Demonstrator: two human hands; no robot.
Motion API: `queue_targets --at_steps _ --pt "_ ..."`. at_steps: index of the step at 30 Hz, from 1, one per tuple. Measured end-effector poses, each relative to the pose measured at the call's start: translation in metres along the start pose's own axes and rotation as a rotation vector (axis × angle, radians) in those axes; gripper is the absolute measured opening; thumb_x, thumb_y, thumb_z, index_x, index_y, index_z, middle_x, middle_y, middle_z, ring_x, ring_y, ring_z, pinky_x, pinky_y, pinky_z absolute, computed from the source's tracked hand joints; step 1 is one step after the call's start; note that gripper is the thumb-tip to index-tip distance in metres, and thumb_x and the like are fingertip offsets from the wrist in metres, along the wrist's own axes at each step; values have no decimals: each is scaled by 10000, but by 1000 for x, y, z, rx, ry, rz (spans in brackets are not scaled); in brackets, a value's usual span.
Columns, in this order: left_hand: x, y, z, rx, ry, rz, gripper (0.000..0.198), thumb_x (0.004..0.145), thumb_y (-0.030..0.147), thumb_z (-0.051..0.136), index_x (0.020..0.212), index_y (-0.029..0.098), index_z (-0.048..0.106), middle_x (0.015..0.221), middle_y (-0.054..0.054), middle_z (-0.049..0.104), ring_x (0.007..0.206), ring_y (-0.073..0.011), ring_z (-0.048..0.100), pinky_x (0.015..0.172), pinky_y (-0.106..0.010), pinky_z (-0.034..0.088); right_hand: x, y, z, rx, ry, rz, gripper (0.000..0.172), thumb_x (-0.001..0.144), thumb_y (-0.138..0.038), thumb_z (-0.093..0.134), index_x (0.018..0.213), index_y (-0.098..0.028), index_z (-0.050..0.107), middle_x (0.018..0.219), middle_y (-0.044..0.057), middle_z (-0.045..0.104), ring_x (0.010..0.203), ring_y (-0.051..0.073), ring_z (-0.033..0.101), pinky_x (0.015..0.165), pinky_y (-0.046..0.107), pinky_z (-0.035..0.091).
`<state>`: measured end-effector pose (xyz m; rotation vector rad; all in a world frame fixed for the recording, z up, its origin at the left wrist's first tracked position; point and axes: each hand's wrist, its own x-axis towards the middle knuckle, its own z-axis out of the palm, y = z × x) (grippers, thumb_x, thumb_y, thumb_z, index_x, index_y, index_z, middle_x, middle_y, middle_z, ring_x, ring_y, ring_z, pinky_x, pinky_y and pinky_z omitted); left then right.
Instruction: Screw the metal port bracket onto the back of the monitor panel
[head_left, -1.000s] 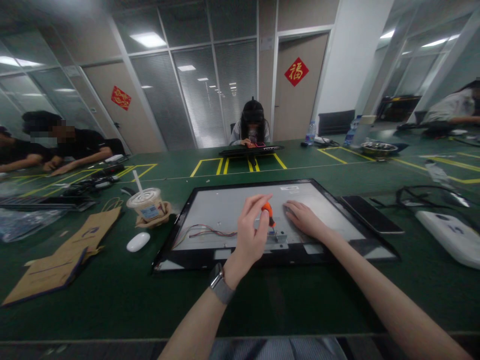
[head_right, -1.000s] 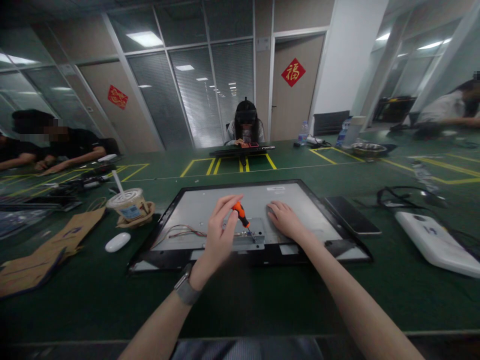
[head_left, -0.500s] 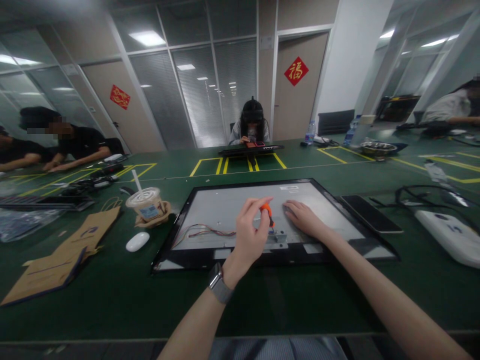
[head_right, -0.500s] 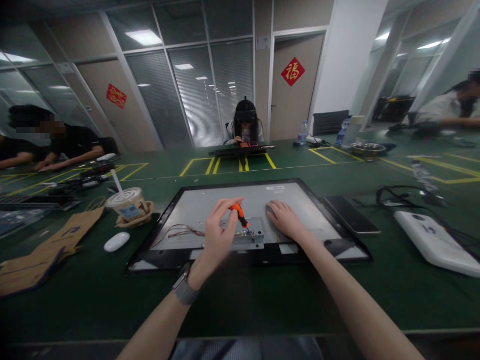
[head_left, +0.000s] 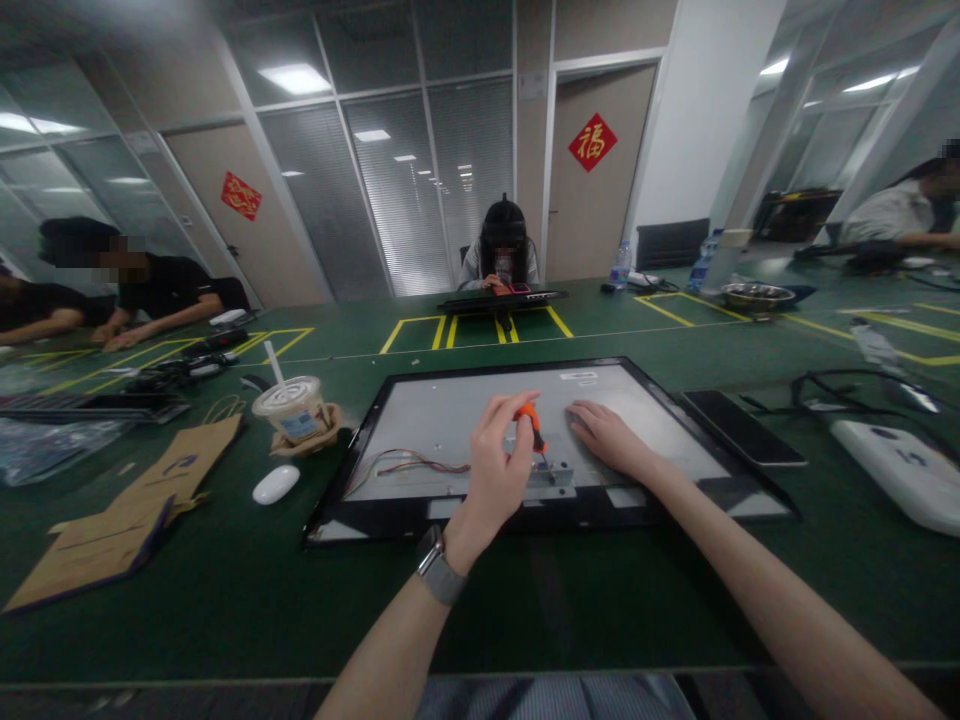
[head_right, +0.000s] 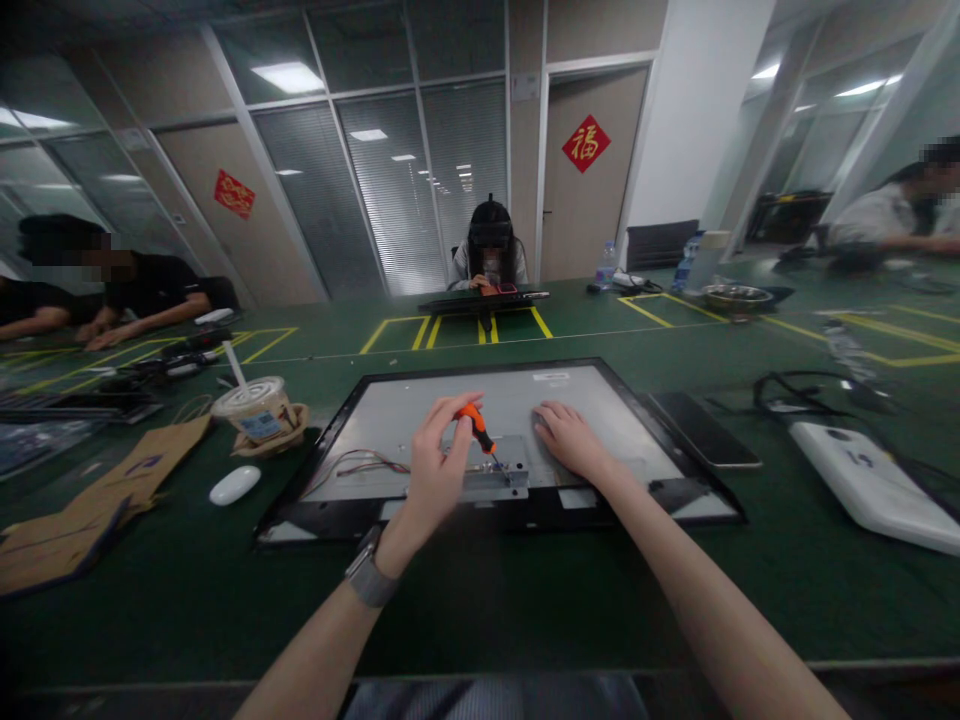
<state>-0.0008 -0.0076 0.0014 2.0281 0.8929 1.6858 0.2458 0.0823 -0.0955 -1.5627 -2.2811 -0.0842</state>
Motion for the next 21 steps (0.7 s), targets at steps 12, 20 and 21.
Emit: queue_targets --at_steps 12,20,21 --pt "0 -5 0 13 29 -25 287 1002 184 451 1197 181 662 1003 -60 651 902 -171 628 833 -301 507 1 4 4 -13 9 -6 400 995 -265 436 1341 -171 614 1408 169 613 1283 302 587 1074 459 472" --pt "-2 -2 0 18 -2 8 295 1012 190 448 1218 187 659 1033 -68 653 943 -173 632 843 -300 510 1 1 2 10 11 -4 397 994 -253 438 1341 -170 613 1413 178 609 1295 305 576 1088 468 455" --pt "-2 -1 0 21 -7 24 296 1013 190 446 1220 185 658 1040 -69 654 943 -173 635 842 -297 513 1 0 1 9 4 -3 399 996 -255 437 1342 -165 612 1416 180 606 1299 304 573 1089 463 455"
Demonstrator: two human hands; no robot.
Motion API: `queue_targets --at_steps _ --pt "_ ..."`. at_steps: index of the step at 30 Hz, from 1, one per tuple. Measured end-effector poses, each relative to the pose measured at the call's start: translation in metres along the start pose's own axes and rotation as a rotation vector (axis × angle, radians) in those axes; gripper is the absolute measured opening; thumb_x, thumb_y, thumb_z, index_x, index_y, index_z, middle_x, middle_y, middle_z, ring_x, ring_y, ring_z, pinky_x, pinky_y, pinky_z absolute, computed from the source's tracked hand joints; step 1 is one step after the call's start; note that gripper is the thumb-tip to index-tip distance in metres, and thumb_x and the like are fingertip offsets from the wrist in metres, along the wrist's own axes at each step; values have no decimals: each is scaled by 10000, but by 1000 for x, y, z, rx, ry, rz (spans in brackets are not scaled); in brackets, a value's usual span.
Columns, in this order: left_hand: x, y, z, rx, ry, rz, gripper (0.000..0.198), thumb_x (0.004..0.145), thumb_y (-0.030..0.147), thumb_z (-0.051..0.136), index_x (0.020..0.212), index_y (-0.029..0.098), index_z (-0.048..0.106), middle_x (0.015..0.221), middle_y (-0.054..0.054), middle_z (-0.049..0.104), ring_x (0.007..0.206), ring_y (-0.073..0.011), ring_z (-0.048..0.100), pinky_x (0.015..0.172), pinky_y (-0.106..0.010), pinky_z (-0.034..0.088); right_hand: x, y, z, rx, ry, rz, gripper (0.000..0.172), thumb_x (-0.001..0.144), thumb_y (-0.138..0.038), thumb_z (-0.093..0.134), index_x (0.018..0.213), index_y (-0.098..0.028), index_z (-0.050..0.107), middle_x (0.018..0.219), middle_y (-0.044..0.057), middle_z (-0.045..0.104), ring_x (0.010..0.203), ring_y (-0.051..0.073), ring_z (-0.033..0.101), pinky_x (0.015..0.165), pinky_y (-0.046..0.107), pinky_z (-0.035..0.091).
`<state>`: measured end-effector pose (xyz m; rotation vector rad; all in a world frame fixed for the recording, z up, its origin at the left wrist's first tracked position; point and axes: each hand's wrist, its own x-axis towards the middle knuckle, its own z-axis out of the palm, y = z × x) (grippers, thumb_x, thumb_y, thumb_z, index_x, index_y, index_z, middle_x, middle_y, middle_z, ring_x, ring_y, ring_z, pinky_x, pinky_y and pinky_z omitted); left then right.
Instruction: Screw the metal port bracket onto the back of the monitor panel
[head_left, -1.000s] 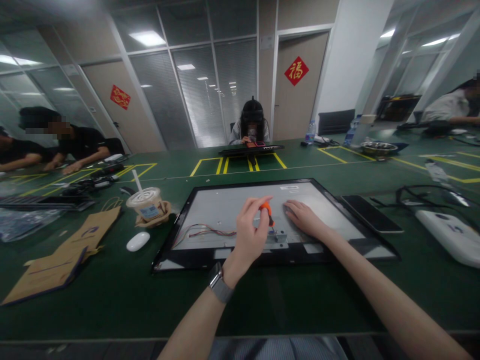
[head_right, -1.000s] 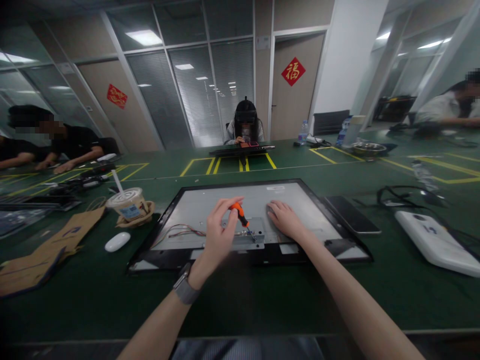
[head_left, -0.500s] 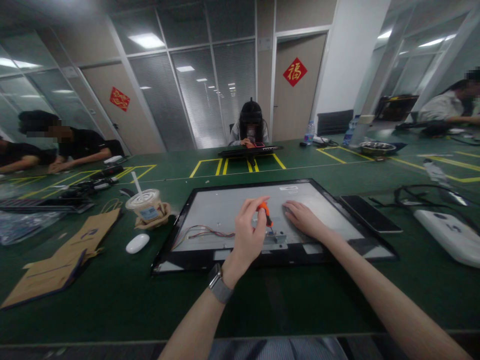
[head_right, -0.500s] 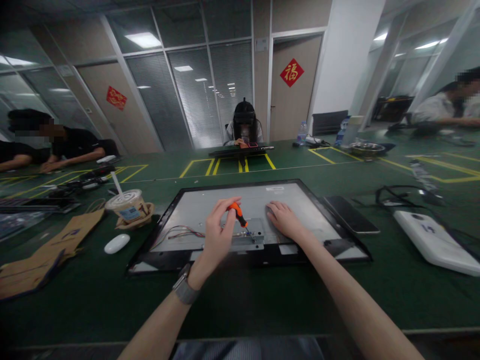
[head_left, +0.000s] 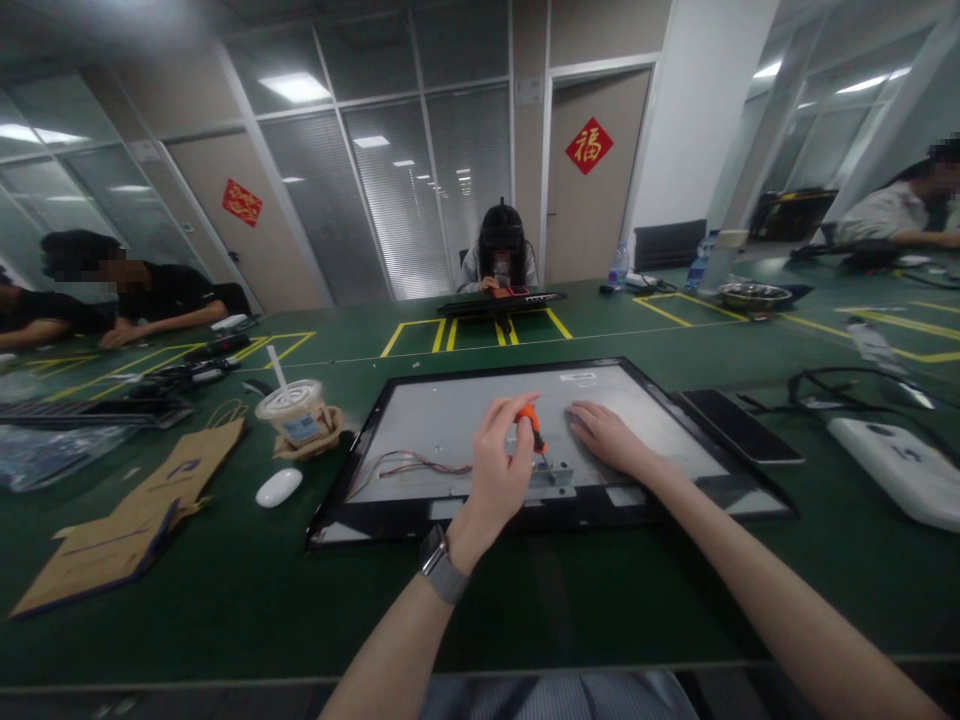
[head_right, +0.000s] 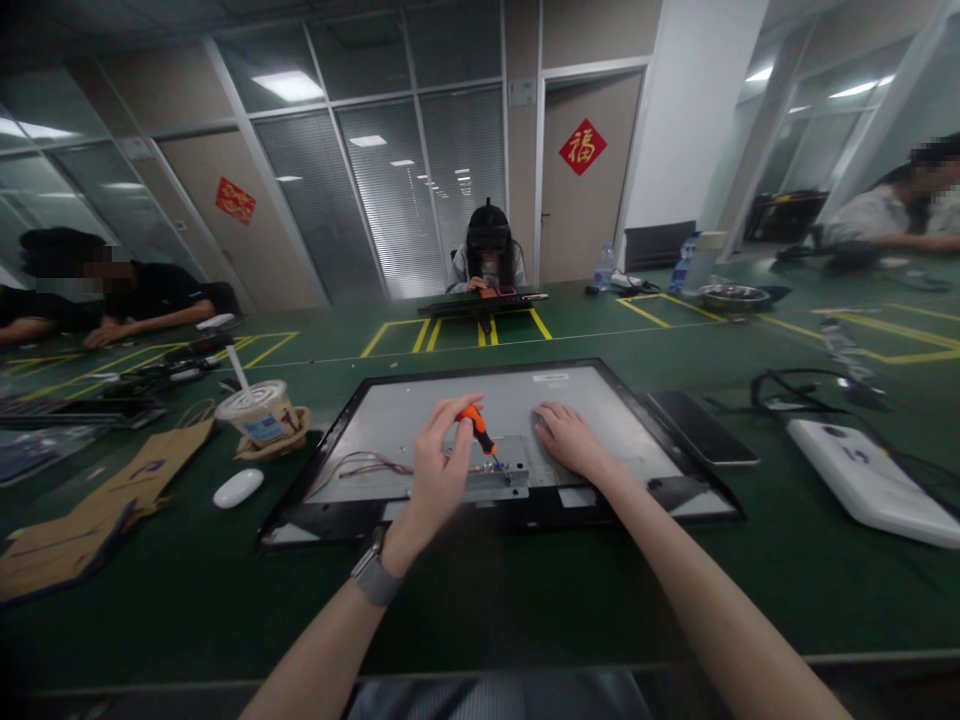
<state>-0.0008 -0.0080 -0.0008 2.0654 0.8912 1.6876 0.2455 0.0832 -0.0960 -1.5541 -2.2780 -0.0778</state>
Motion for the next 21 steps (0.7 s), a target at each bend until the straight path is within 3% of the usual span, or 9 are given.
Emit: queue_targets --at_steps 21 --pt "-1 4 1 37 -27 49 341 1032 208 424 1316 192 612 1058 -72 645 929 -169 644 816 -299 548 1 0 -1 -19 -16 9 405 993 -240 439 1350 -144 605 1423 187 601 1299 308 577 1088 456 457"
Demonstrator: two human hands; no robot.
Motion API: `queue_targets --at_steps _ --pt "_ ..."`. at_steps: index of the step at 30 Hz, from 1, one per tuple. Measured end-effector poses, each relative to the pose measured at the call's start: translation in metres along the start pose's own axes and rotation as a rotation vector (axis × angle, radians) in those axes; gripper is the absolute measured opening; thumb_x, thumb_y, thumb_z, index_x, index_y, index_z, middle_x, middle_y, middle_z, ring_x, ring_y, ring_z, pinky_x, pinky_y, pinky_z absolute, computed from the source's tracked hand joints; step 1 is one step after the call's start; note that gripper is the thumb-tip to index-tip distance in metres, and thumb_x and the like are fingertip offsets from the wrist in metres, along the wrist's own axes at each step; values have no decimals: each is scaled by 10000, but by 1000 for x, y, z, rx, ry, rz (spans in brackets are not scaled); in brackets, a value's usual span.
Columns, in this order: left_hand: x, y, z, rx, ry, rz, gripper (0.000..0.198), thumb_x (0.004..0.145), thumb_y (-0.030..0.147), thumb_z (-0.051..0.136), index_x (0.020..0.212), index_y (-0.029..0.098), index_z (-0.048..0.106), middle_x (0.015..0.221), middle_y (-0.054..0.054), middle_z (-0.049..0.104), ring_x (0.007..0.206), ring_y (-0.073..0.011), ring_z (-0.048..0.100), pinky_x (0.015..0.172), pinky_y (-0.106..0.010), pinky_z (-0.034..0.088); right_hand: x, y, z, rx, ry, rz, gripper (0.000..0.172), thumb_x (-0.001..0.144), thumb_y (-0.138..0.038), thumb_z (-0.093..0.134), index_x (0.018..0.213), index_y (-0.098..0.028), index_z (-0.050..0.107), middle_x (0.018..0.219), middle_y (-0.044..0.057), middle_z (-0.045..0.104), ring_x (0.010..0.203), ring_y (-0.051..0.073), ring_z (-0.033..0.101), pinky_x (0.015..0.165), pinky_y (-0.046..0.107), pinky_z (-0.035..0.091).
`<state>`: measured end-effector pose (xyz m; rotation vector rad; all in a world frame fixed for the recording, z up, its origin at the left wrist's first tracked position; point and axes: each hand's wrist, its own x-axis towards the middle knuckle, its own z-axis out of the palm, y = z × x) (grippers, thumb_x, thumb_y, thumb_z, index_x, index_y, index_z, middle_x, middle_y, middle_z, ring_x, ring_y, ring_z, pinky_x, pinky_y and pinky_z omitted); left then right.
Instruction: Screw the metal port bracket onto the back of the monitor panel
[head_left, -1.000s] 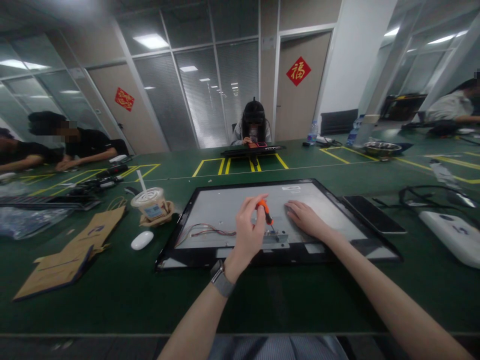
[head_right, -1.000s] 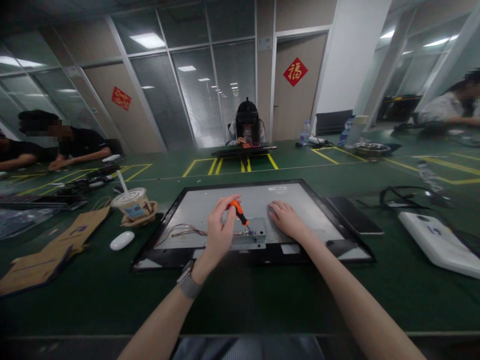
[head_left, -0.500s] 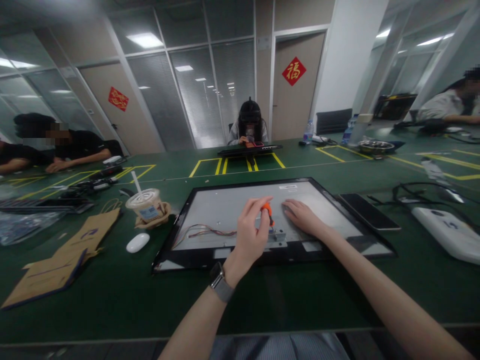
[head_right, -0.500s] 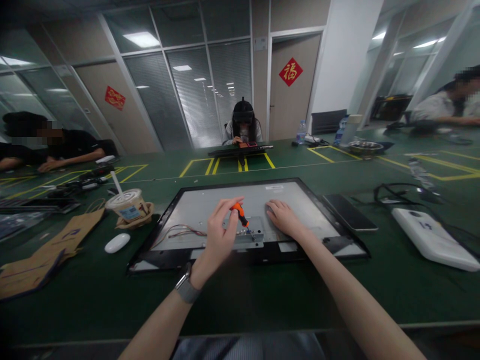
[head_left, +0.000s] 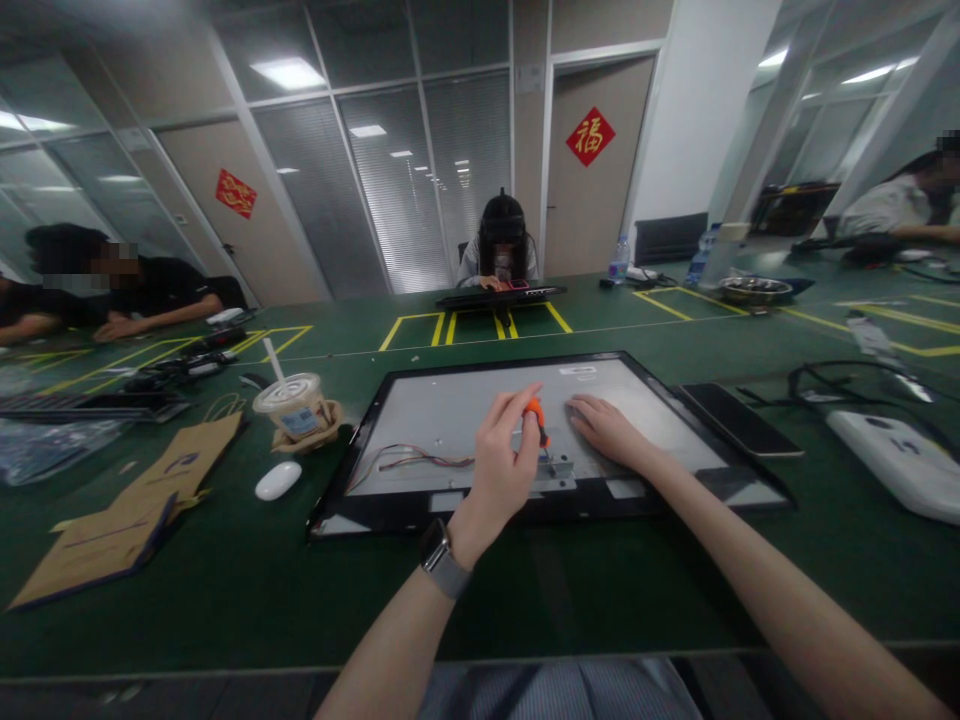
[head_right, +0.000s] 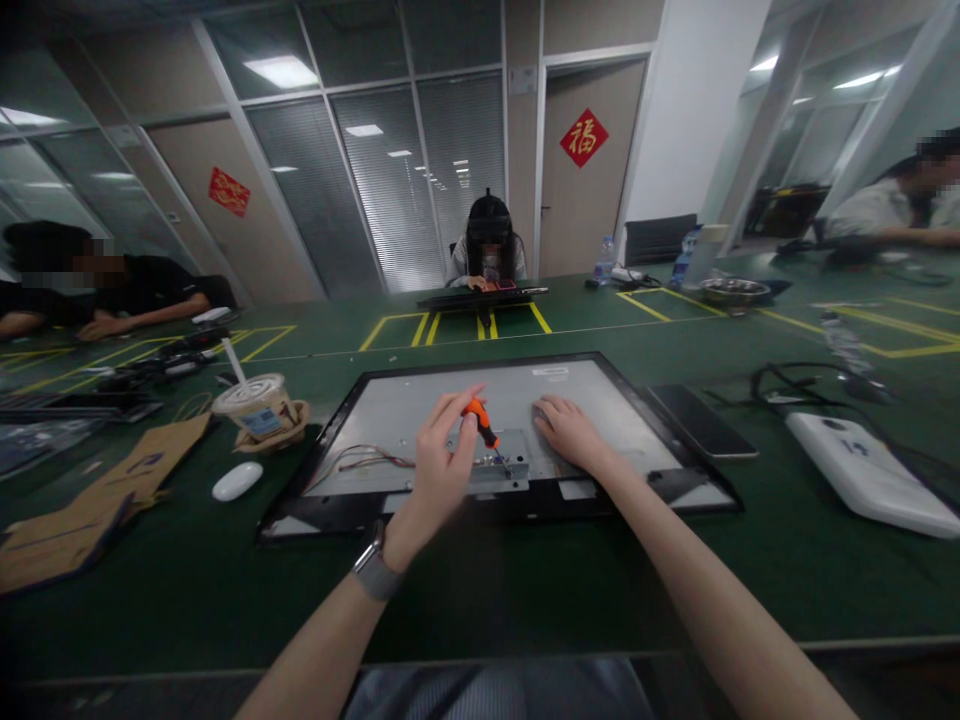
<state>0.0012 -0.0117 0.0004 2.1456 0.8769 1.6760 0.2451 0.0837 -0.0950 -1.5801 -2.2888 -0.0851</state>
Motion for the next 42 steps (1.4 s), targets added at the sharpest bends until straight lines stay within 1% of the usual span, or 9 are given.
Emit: queue_targets --at_steps 4,13,21,32,42 --pt "0 0 0 -8 -4 2 346 1036 207 418 1326 196 606 1069 -72 643 929 -164 642 820 -298 552 0 1 1 -1 0 2 410 1000 -251 435 1353 -127 602 1420 198 601 1303 314 572 1085 460 460" --pt "-1 1 0 -5 -6 0 345 1035 198 420 1330 194 599 1079 -73 637 951 -164 634 853 -307 537 0 4 4 17 17 -15 404 992 -251 446 1350 -151 606 1412 188 609 1286 312 585 1090 473 453" --pt "-1 -3 2 -14 0 -8 349 1034 192 420 1337 197 593 1071 -71 626 935 -161 630 840 -302 536 0 3 3 16 5 4 393 995 -262 445 1343 -187 613 1418 169 609 1289 304 583 1079 477 464" --pt "-1 -1 2 12 -18 23 363 1035 189 409 1359 189 573 1066 -74 627 947 -170 623 864 -316 529 -1 0 0 12 9 1 388 995 -247 449 1338 -164 610 1412 181 610 1284 309 585 1096 477 447" --pt "1 2 0 19 -21 -6 366 1035 203 403 1355 200 581 1059 -74 634 941 -172 630 854 -315 535 -1 3 2 21 21 -8 397 988 -251 446 1344 -184 609 1412 172 612 1278 313 588 1080 490 461"
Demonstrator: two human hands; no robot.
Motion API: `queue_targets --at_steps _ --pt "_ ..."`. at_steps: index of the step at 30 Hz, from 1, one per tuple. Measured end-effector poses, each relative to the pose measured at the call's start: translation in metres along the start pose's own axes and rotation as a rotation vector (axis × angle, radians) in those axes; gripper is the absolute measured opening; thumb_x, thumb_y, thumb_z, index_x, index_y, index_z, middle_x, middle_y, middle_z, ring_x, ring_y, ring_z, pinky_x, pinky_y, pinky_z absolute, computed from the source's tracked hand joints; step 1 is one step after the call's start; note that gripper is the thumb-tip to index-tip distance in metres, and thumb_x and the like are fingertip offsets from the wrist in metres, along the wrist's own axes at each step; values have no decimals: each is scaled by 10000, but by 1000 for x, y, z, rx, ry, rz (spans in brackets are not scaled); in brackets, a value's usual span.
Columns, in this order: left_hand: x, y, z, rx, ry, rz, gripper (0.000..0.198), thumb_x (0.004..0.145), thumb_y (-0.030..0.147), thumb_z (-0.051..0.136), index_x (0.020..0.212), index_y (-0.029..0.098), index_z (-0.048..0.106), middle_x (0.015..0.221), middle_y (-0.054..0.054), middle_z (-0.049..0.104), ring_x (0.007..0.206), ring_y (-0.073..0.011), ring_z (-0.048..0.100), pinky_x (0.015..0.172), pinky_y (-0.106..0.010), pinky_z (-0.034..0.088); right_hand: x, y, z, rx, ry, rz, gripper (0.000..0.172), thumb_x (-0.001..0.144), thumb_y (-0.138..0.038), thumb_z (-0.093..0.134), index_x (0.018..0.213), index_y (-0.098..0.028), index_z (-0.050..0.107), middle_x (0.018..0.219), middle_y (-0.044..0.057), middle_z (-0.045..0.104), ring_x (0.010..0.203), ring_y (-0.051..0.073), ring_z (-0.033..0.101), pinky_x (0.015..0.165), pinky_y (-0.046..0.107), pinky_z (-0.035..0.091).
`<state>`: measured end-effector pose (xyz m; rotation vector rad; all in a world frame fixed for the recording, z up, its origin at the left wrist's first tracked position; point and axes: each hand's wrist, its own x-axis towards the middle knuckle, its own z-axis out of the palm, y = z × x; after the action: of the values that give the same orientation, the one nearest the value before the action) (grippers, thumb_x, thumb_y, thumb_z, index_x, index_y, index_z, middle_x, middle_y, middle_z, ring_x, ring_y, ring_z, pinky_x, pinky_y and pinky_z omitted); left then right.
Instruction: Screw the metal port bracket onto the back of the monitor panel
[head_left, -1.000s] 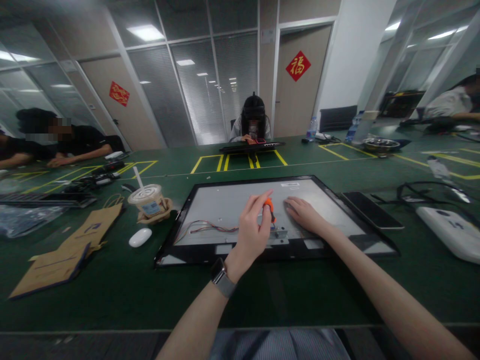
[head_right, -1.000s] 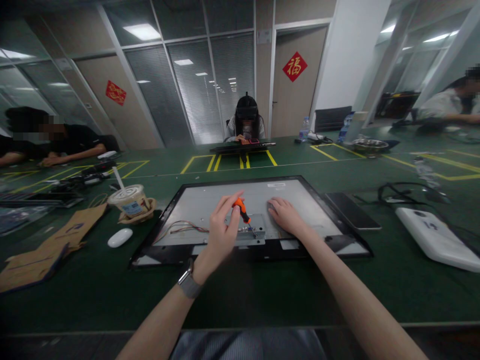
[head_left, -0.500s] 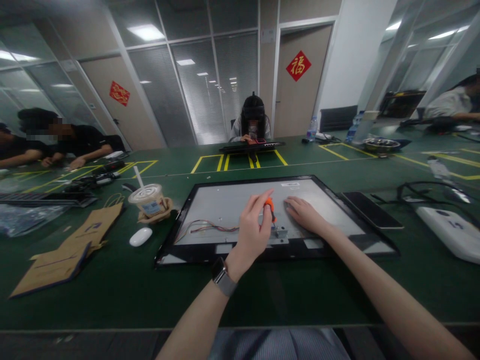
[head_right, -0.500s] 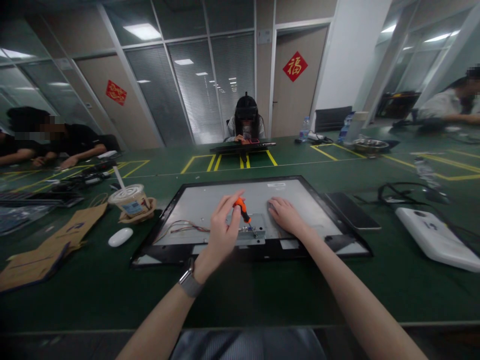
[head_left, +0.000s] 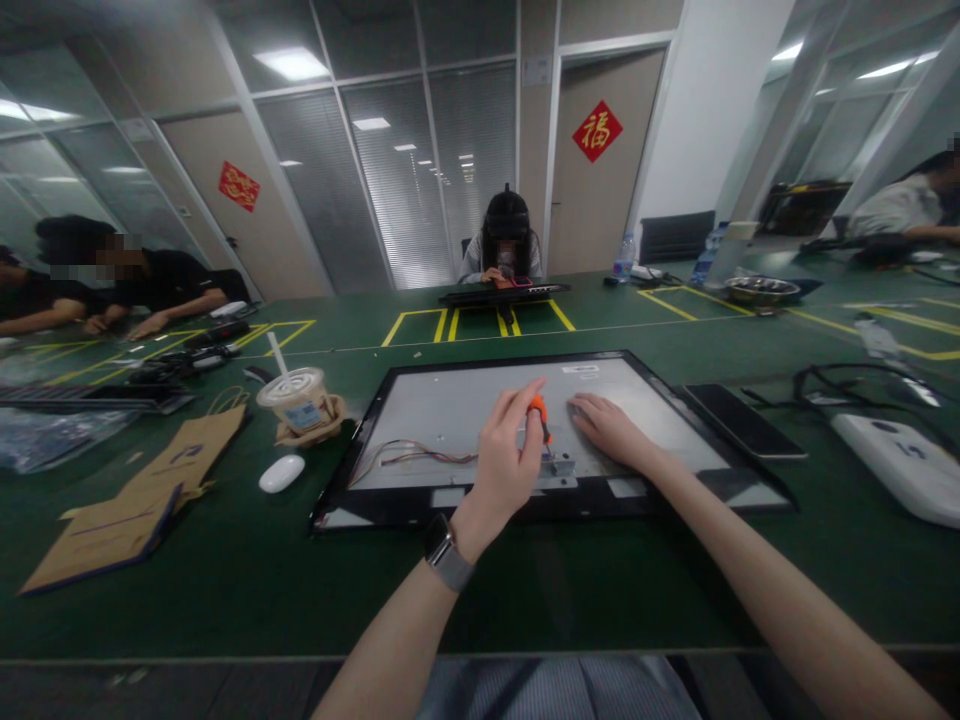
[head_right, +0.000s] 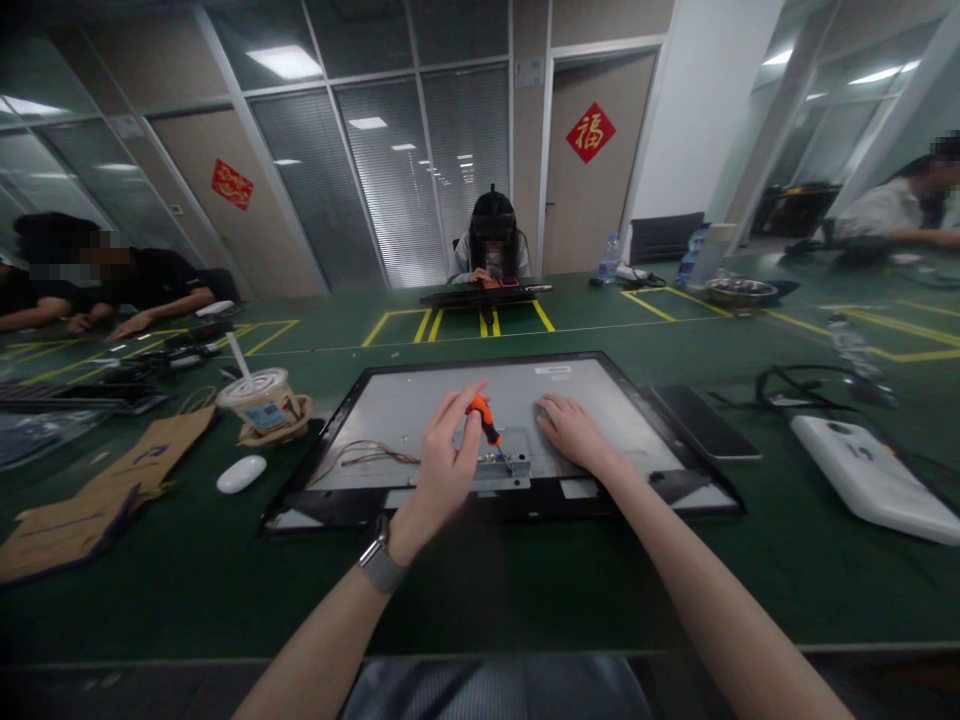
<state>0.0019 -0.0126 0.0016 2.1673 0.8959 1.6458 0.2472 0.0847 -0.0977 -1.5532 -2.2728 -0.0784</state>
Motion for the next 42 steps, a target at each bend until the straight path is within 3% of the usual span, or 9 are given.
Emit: queue_targets --at_steps 24,27,31,35,39,42 --pt "-3 0 3 -15 -9 7 398 1064 249 379 1428 206 533 1071 -80 616 938 -172 609 855 -312 532 0 -2 -2 -10 -18 11 401 1000 -261 428 1347 -163 604 1413 177 609 1293 313 579 1088 469 456" --pt "-3 0 4 -36 31 11 385 1072 296 379 1383 207 587 1100 -91 597 933 -169 607 831 -312 545 0 -3 -3 -4 -18 12 405 1001 -261 419 1349 -168 604 1417 176 608 1288 313 581 1096 480 447" --pt "-2 -3 5 -49 124 23 292 1022 344 537 1238 226 693 1050 -64 558 925 -161 604 840 -316 550 0 -2 -2 -11 -24 16 407 999 -268 423 1346 -165 608 1421 175 605 1290 311 578 1086 473 455" --pt "-1 -4 6 -124 126 0 221 997 304 591 1151 220 726 996 -42 576 847 -137 618 788 -282 548 1 -1 1 -14 -9 6 404 998 -260 428 1345 -161 608 1412 180 608 1284 307 583 1077 471 464" --pt "-2 -3 6 -235 56 -78 298 1050 250 449 1252 203 663 1089 -81 665 981 -175 652 900 -339 538 0 -1 0 -14 1 -6 393 991 -250 443 1330 -161 621 1399 182 618 1282 303 587 1085 468 459" --pt "-2 -3 7 -319 37 -115 310 1056 252 420 1219 196 679 1132 -98 686 1074 -200 643 968 -378 514 0 -2 -1 -16 -2 -4 387 996 -261 443 1325 -172 625 1399 170 621 1278 298 592 1085 459 461"
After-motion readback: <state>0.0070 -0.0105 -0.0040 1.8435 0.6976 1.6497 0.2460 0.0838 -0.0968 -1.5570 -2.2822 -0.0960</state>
